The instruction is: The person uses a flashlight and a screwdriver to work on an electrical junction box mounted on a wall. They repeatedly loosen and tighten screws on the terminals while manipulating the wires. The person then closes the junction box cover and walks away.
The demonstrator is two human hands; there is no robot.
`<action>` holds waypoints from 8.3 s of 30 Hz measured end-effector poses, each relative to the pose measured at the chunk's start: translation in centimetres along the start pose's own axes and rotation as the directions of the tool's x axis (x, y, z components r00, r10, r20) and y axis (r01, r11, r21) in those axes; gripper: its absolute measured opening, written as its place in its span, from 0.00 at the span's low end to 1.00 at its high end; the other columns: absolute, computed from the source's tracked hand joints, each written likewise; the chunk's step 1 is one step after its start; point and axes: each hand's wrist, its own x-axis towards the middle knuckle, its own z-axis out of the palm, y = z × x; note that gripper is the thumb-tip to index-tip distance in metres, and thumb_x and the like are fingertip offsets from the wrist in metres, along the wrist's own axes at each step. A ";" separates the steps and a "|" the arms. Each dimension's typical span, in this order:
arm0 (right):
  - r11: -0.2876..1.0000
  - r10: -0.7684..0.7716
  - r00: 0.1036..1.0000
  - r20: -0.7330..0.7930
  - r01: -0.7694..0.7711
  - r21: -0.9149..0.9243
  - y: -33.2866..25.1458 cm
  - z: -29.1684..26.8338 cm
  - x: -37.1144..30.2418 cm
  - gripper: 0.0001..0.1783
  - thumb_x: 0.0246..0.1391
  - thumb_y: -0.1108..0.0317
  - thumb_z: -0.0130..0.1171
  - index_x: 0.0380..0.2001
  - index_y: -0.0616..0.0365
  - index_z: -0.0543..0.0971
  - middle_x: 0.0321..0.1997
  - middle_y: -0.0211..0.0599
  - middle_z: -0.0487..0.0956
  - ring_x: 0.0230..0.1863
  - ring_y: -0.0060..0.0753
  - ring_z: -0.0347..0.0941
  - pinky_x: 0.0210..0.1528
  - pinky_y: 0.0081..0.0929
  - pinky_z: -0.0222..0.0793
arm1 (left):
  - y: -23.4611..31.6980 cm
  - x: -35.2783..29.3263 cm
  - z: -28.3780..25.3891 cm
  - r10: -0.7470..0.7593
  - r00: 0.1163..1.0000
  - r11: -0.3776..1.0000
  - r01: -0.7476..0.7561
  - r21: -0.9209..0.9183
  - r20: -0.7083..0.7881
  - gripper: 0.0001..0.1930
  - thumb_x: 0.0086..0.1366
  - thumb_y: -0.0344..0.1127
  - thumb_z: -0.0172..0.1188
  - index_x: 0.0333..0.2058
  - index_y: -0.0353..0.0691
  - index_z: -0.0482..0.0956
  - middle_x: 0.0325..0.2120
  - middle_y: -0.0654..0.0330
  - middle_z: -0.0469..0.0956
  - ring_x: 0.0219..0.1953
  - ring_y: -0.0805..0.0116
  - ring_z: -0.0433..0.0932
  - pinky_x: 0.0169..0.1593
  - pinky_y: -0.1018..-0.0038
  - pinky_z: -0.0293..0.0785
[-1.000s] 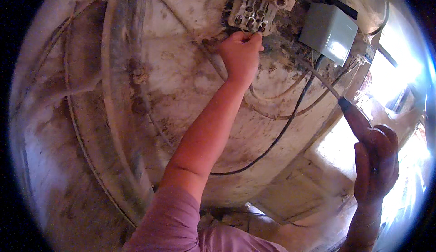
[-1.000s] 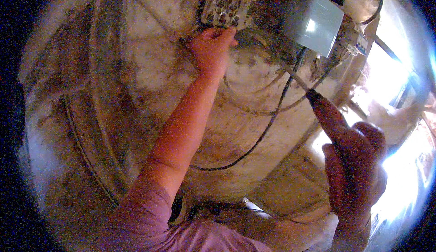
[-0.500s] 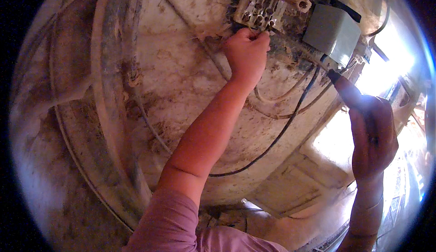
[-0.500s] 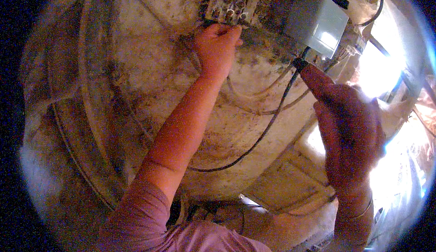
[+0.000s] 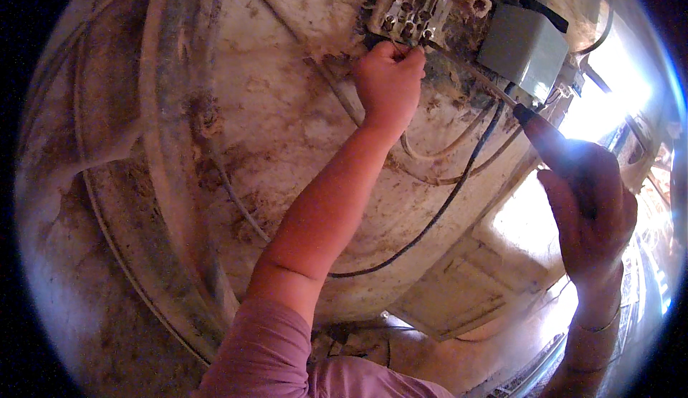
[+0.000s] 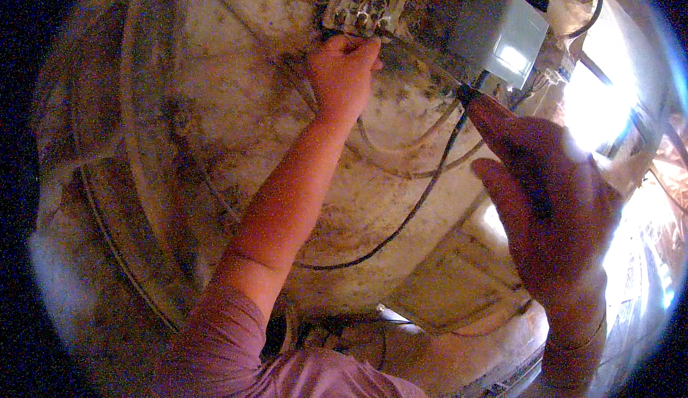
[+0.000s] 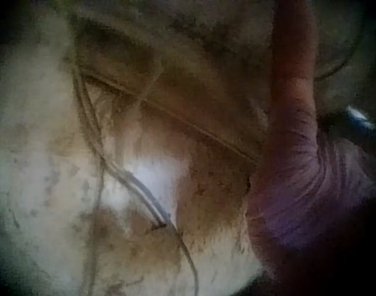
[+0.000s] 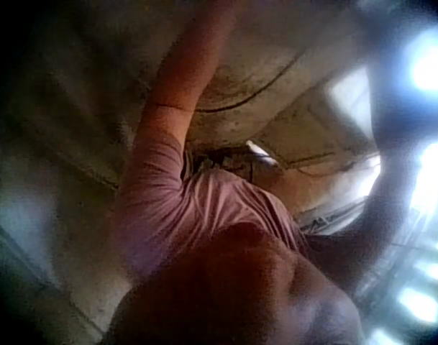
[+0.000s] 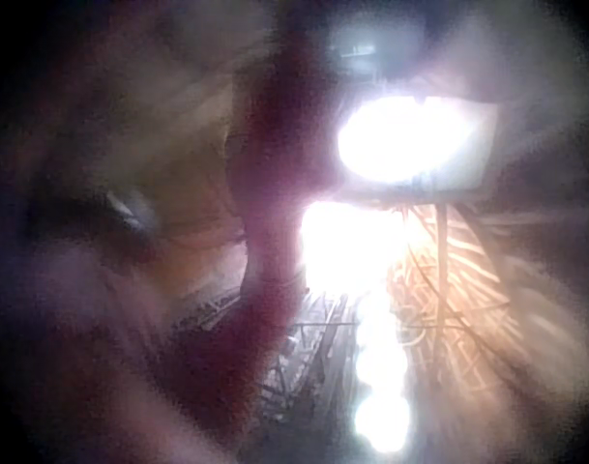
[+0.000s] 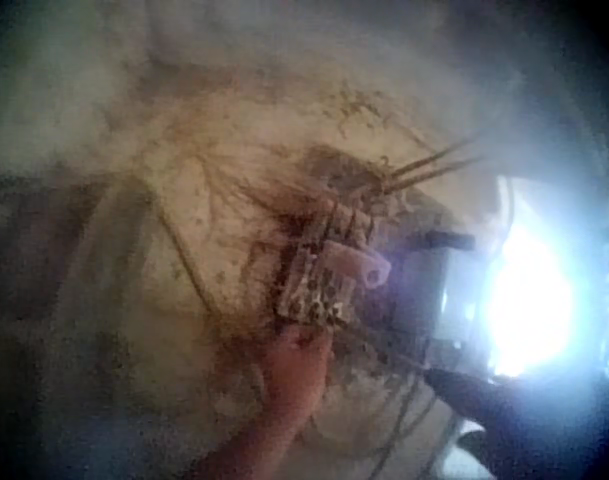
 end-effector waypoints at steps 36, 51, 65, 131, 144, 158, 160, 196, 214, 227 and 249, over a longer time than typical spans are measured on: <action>0.875 -0.047 0.914 0.404 0.233 -0.424 0.7 -3.7 2.7 0.24 0.48 0.82 0.50 0.52 0.58 0.68 0.51 0.39 0.74 0.50 0.30 0.71 0.47 0.24 0.70 | -0.9 0.3 0.6 -0.011 0.999 0.999 0.009 -0.043 -0.044 0.07 0.49 0.33 0.61 0.20 0.35 0.77 0.13 0.58 0.76 0.16 0.70 0.75 0.24 0.72 0.70; 0.962 -0.028 0.968 0.248 0.094 -0.257 1.0 -2.7 2.1 0.20 0.49 0.83 0.51 0.48 0.61 0.72 0.50 0.38 0.74 0.46 0.27 0.73 0.46 0.22 0.70 | -0.5 0.1 0.4 0.009 0.999 0.999 -0.011 -0.035 -0.050 0.07 0.50 0.33 0.61 0.20 0.35 0.77 0.13 0.58 0.76 0.15 0.70 0.75 0.23 0.73 0.70; 0.957 0.020 0.987 0.160 0.027 -0.288 0.3 -1.8 1.8 0.18 0.48 0.77 0.56 0.45 0.56 0.74 0.41 0.38 0.77 0.28 0.32 0.75 0.30 0.26 0.71 | -0.5 0.1 0.4 0.031 0.998 0.999 -0.030 0.029 -0.059 0.07 0.49 0.33 0.61 0.20 0.35 0.77 0.13 0.58 0.76 0.15 0.68 0.75 0.23 0.72 0.70; 0.824 0.459 0.856 0.238 -0.510 0.247 1.3 -1.3 4.3 0.15 0.45 0.78 0.54 0.38 0.54 0.65 0.27 0.33 0.77 0.20 0.13 0.64 0.22 0.14 0.56 | 0.1 0.6 -1.5 0.048 0.993 0.995 -0.039 0.089 -0.107 0.07 0.49 0.33 0.61 0.21 0.34 0.78 0.13 0.57 0.76 0.16 0.69 0.76 0.24 0.73 0.70; 0.925 -0.065 0.936 0.346 0.186 -0.331 1.7 -2.4 4.2 0.19 0.46 0.81 0.49 0.42 0.54 0.63 0.37 0.41 0.76 0.25 0.21 0.67 0.27 0.18 0.60 | -1.4 0.6 -0.2 0.073 0.993 0.997 -0.075 -0.013 -0.092 0.07 0.48 0.34 0.61 0.20 0.35 0.78 0.13 0.56 0.76 0.15 0.68 0.75 0.24 0.72 0.70; 0.957 0.289 0.929 0.233 -0.272 -0.101 2.3 -2.6 4.4 0.19 0.50 0.77 0.49 0.47 0.54 0.66 0.38 0.41 0.75 0.29 0.29 0.69 0.31 0.25 0.64 | -0.8 0.1 0.5 0.066 0.995 0.995 -0.060 0.081 -0.077 0.08 0.47 0.35 0.61 0.21 0.35 0.78 0.14 0.56 0.77 0.17 0.64 0.76 0.26 0.70 0.70; 0.961 0.273 0.932 0.241 -0.254 -0.107 2.4 -2.8 4.4 0.19 0.51 0.77 0.49 0.48 0.54 0.66 0.38 0.41 0.74 0.30 0.30 0.69 0.31 0.26 0.64 | -1.1 0.4 0.2 0.091 0.991 0.990 -0.080 0.114 -0.096 0.08 0.48 0.34 0.61 0.21 0.35 0.78 0.14 0.57 0.77 0.17 0.66 0.76 0.25 0.71 0.70; 0.881 -0.032 0.920 0.391 0.210 -0.423 1.8 -2.5 3.6 0.17 0.53 0.68 0.51 0.48 0.52 0.71 0.32 0.31 0.74 0.23 0.24 0.64 0.24 0.24 0.59 | -0.3 0.3 -0.9 0.125 0.989 0.989 -0.119 0.084 -0.078 0.08 0.48 0.35 0.60 0.20 0.34 0.78 0.13 0.56 0.76 0.16 0.67 0.76 0.25 0.72 0.71; 0.940 0.334 0.915 0.227 -0.305 -0.153 1.9 -4.0 3.8 0.15 0.51 0.67 0.54 0.44 0.52 0.72 0.27 0.28 0.73 0.19 0.17 0.60 0.19 0.18 0.53 | -0.9 0.1 0.6 0.099 0.992 0.995 -0.098 0.025 -0.075 0.08 0.49 0.35 0.61 0.19 0.36 0.78 0.13 0.58 0.76 0.16 0.67 0.76 0.25 0.72 0.71; 0.953 0.221 0.944 0.245 -0.155 -0.261 1.3 -3.4 3.9 0.14 0.49 0.65 0.57 0.41 0.53 0.74 0.23 0.26 0.72 0.16 0.11 0.58 0.15 0.15 0.49 | -1.1 0.4 0.4 0.119 0.989 0.992 -0.114 0.062 -0.088 0.09 0.47 0.36 0.61 0.20 0.35 0.78 0.14 0.54 0.76 0.18 0.61 0.77 0.27 0.68 0.72; 0.948 0.162 0.972 0.172 -0.105 -0.302 2.7 -4.7 3.5 0.12 0.51 0.64 0.54 0.40 0.54 0.74 0.35 0.27 0.76 0.23 0.17 0.64 0.18 0.17 0.59 | -1.0 -0.7 2.0 0.052 0.998 0.998 -0.053 -0.032 -0.031 0.08 0.50 0.34 0.60 0.21 0.35 0.77 0.14 0.58 0.77 0.17 0.68 0.76 0.25 0.72 0.71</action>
